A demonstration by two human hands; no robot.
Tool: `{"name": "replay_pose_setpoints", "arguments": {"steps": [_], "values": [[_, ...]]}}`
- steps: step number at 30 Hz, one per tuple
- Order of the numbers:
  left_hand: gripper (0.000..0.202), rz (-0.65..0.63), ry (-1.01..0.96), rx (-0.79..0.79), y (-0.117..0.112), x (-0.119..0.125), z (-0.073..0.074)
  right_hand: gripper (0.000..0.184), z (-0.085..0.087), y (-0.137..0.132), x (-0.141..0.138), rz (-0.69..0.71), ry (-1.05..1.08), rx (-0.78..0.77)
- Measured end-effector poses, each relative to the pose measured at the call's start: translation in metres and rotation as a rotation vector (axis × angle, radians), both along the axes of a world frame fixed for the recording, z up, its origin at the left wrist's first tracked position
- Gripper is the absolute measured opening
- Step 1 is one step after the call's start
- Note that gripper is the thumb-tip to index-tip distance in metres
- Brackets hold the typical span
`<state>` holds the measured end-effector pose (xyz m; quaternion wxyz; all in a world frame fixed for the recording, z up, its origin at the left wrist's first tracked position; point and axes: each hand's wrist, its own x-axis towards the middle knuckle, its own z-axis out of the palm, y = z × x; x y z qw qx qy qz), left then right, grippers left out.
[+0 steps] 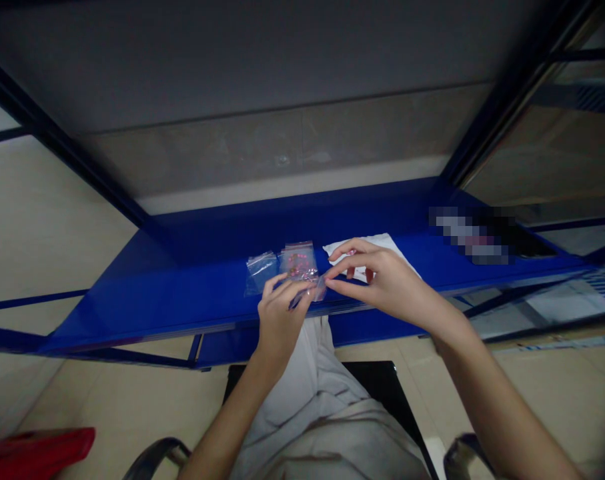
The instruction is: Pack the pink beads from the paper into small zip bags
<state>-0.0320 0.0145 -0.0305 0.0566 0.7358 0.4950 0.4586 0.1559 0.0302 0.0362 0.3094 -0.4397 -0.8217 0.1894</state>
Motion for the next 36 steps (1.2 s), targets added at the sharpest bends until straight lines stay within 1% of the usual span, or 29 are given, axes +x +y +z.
{"name": "replay_pose_setpoints", "arguments": {"steps": [7, 15, 19, 24, 29, 33, 36], "values": [[0.005, 0.008, -0.021, -0.001, -0.001, -0.001, 0.001, 0.012, 0.002, -0.001, 0.001, 0.013, 0.000, -0.054], [0.006, 0.012, -0.011, 0.013, -0.001, 0.000, 0.003, 0.011, -0.003, 0.002, 0.003, 0.027, -0.020, -0.126], [0.007, 0.021, 0.012, 0.035, -0.002, 0.000, 0.004, 0.012, -0.005, 0.003, 0.003, 0.021, -0.023, -0.127], [0.010, 0.027, 0.023, 0.048, -0.003, 0.001, 0.002, 0.009, -0.011, 0.004, 0.002, -0.032, -0.023, -0.124], [0.010, 0.064, 0.033, 0.095, -0.002, 0.001, 0.002, 0.009, -0.016, 0.007, -0.005, -0.047, 0.074, -0.109], [0.008, 0.081, 0.040, 0.093, -0.002, 0.000, 0.002, 0.009, -0.018, 0.006, -0.013, -0.050, 0.124, -0.095], [0.012, 0.048, 0.060, 0.087, -0.001, -0.001, 0.003, 0.010, -0.021, 0.005, -0.018, -0.039, 0.121, -0.109]]}}
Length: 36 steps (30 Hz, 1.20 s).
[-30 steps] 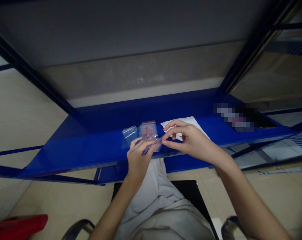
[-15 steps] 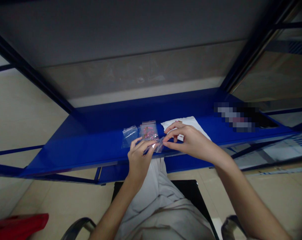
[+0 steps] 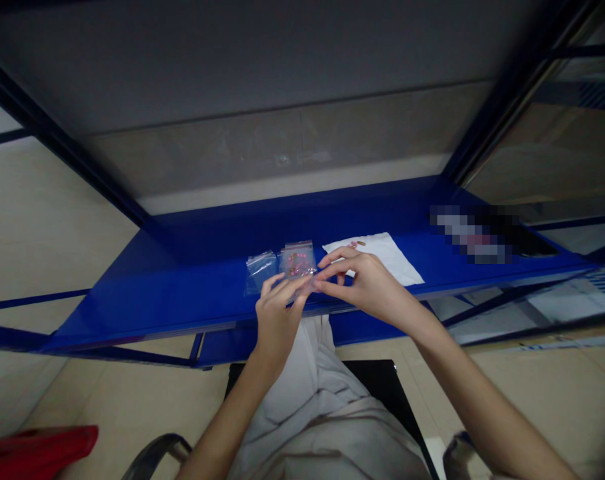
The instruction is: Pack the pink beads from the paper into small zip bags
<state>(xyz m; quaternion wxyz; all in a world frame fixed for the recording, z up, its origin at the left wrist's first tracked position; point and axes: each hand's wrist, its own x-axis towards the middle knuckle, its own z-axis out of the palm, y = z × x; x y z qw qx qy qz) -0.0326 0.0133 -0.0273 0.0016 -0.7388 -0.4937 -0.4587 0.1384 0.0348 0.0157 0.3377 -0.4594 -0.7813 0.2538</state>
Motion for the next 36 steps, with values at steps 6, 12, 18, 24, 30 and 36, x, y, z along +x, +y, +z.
{"name": "replay_pose_setpoints", "arguments": {"steps": [6, 12, 18, 24, 30, 36], "values": [[0.013, -0.061, 0.031, 0.024, 0.002, 0.002, 0.001, 0.011, -0.005, 0.000, -0.004, -0.051, -0.032, 0.004], [0.017, -0.106, 0.013, 0.067, 0.004, 0.002, 0.001, 0.016, 0.000, -0.004, -0.004, -0.018, -0.075, 0.025], [0.021, -0.144, -0.095, 0.019, 0.005, -0.001, 0.008, 0.028, 0.008, -0.009, -0.001, 0.072, -0.138, 0.021], [0.017, -0.327, -0.201, -0.098, 0.005, -0.004, 0.016, 0.036, 0.015, -0.016, 0.000, 0.232, -0.180, -0.072], [0.011, -0.294, -0.334, -0.234, 0.004, -0.002, 0.016, 0.029, 0.023, -0.013, 0.005, 0.214, -0.110, -0.028], [0.016, -0.201, -0.896, -0.705, 0.002, -0.002, 0.018, 0.019, 0.010, 0.020, 0.045, -0.171, -0.085, 0.154]]}}
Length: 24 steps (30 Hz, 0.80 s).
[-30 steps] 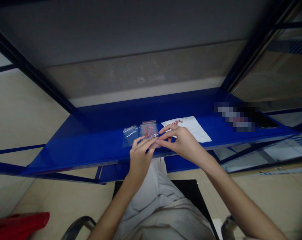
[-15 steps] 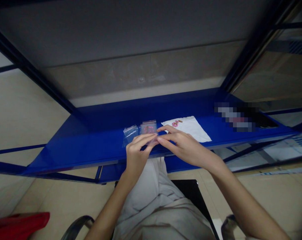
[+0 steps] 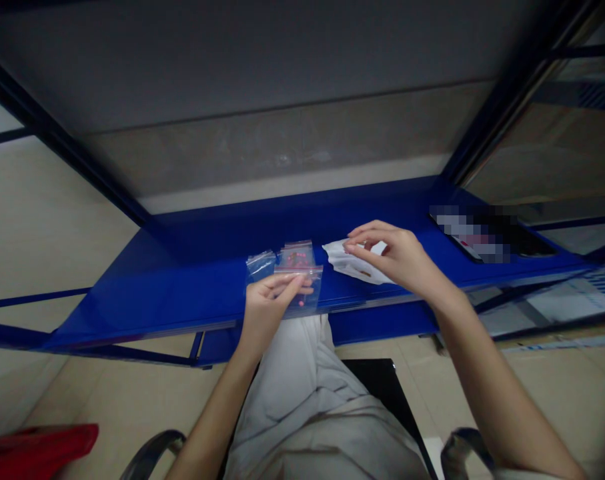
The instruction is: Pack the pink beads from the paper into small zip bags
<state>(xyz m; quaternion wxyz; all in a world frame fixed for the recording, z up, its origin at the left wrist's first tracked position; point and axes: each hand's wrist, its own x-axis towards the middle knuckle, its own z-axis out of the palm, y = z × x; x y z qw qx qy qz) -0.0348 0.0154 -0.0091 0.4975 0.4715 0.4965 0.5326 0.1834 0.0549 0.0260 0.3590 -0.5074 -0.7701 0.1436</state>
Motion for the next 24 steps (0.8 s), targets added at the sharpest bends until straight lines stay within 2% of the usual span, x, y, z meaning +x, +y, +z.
{"name": "replay_pose_setpoints", "arguments": {"steps": [2, 4, 9, 16, 24], "values": [[0.020, 0.011, -0.070, -0.068, 0.000, -0.001, 0.002, 0.012, -0.014, 0.013, 0.015, -0.162, -0.173, -0.018], [0.022, 0.006, -0.093, -0.098, -0.001, -0.002, 0.003, 0.015, -0.030, 0.023, 0.024, -0.237, -0.290, -0.080], [0.024, 0.016, -0.082, -0.118, -0.001, -0.003, 0.003, 0.017, -0.055, 0.035, 0.030, -0.274, -0.391, -0.176], [0.027, 0.030, -0.127, -0.177, -0.001, -0.003, 0.003, 0.018, -0.062, 0.039, 0.026, -0.278, -0.374, -0.165], [0.024, -0.017, -0.078, -0.143, -0.002, -0.003, 0.002, 0.017, -0.065, 0.043, 0.024, -0.266, -0.335, -0.151]]}}
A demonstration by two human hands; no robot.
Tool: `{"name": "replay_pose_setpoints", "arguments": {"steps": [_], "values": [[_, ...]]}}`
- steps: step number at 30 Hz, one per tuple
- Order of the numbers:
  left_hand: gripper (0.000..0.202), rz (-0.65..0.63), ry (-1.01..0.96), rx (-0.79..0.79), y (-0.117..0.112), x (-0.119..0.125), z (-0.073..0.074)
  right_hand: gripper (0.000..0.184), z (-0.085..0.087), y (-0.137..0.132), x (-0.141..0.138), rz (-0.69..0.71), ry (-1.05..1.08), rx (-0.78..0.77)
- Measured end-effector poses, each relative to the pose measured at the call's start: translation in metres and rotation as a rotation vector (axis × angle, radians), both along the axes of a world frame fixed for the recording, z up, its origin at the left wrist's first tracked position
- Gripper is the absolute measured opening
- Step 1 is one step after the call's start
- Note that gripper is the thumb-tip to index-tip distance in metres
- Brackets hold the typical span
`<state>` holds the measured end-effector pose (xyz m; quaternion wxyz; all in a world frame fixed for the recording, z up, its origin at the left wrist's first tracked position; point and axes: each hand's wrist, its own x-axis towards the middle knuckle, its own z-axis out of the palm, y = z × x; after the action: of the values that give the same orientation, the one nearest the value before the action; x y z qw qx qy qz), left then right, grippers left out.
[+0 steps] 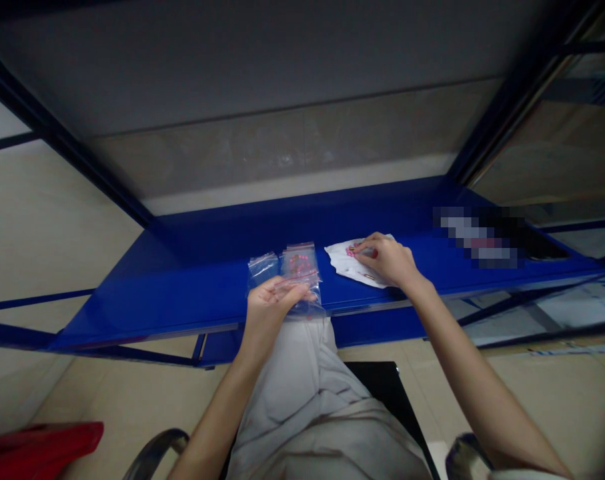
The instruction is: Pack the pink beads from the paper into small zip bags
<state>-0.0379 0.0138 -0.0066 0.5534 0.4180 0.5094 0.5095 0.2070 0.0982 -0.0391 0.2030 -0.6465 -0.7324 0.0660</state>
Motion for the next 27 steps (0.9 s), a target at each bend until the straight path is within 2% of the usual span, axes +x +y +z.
{"name": "replay_pose_setpoints", "arguments": {"steps": [6, 9, 13, 17, 20, 23, 27], "values": [[0.016, -0.042, 0.068, 0.080, -0.004, 0.001, 0.005, 0.019, -0.003, 0.002, 0.003, 0.007, -0.012, 0.012], [0.016, -0.054, 0.070, 0.134, -0.004, 0.004, 0.004, 0.020, 0.002, 0.000, 0.003, -0.011, -0.018, 0.024], [0.027, 0.003, 0.112, 0.215, -0.002, 0.005, -0.005, 0.013, 0.027, -0.012, -0.006, 0.034, 0.067, 0.064], [0.023, 0.066, 0.308, 0.348, -0.004, 0.007, -0.015, 0.011, 0.062, -0.038, -0.028, 0.283, 0.339, 0.122], [0.014, 0.072, 0.488, 0.418, -0.007, 0.009, -0.014, 0.008, 0.080, -0.059, -0.048, 0.454, 0.485, 0.091], [0.008, 0.098, 0.661, 0.543, -0.009, 0.010, -0.011, 0.007, 0.086, -0.073, -0.061, 0.504, 0.484, 0.047], [0.006, 0.213, 0.813, 0.757, -0.007, 0.007, -0.012, 0.009, 0.084, -0.078, -0.067, 0.448, 0.417, 0.023]]}}
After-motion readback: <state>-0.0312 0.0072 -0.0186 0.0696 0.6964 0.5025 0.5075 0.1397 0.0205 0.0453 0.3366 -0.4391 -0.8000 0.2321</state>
